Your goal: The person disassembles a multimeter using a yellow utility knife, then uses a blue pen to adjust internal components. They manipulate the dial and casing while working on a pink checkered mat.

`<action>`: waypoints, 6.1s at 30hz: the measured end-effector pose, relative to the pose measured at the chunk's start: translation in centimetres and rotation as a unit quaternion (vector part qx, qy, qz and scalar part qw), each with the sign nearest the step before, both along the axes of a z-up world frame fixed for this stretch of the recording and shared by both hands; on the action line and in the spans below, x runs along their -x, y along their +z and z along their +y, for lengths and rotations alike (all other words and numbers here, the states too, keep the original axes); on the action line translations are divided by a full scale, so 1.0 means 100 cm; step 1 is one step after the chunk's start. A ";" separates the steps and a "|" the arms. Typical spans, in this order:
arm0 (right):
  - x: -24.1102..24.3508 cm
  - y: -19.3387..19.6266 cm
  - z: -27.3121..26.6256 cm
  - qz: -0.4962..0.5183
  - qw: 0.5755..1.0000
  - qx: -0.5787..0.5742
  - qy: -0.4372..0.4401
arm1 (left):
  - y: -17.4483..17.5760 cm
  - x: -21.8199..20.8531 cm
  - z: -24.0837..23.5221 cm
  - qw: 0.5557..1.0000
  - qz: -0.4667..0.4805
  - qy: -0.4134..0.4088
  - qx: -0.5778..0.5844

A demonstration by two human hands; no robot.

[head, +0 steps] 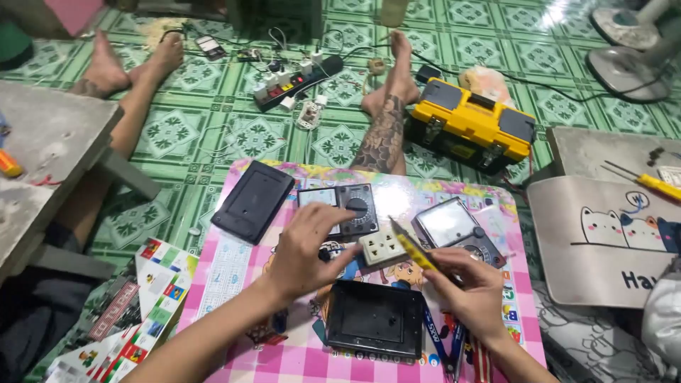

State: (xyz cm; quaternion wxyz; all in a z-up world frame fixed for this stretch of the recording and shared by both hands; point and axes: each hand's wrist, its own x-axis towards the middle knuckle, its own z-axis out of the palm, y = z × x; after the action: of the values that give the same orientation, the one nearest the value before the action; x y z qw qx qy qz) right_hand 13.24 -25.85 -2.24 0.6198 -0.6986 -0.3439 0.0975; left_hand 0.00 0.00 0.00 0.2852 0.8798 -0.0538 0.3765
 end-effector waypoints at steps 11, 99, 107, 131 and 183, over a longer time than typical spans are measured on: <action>0.012 0.009 0.002 -0.184 0.981 0.050 0.020 | 0.002 0.009 -0.032 0.991 0.013 -0.067 0.114; 0.019 -0.004 -0.006 0.258 0.923 0.020 0.283 | 0.011 0.015 -0.050 0.879 0.133 -0.167 0.427; 0.011 -0.017 -0.008 0.299 0.901 -0.096 0.300 | 0.010 0.014 -0.044 0.931 0.085 -0.128 0.331; -0.001 -0.010 -0.010 0.261 0.946 -0.118 0.154 | -0.043 -0.002 -0.003 0.987 0.109 0.051 -0.103; 0.004 -0.003 -0.005 0.192 0.975 -0.004 0.111 | -0.040 -0.016 0.072 0.964 0.244 0.034 0.103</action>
State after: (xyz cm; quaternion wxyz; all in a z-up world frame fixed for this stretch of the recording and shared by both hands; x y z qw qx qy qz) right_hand 12.88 -26.35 -2.54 0.6627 -0.6217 -0.2942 0.2962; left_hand 1.59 7.17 -3.98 0.3656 0.9123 0.0864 0.1633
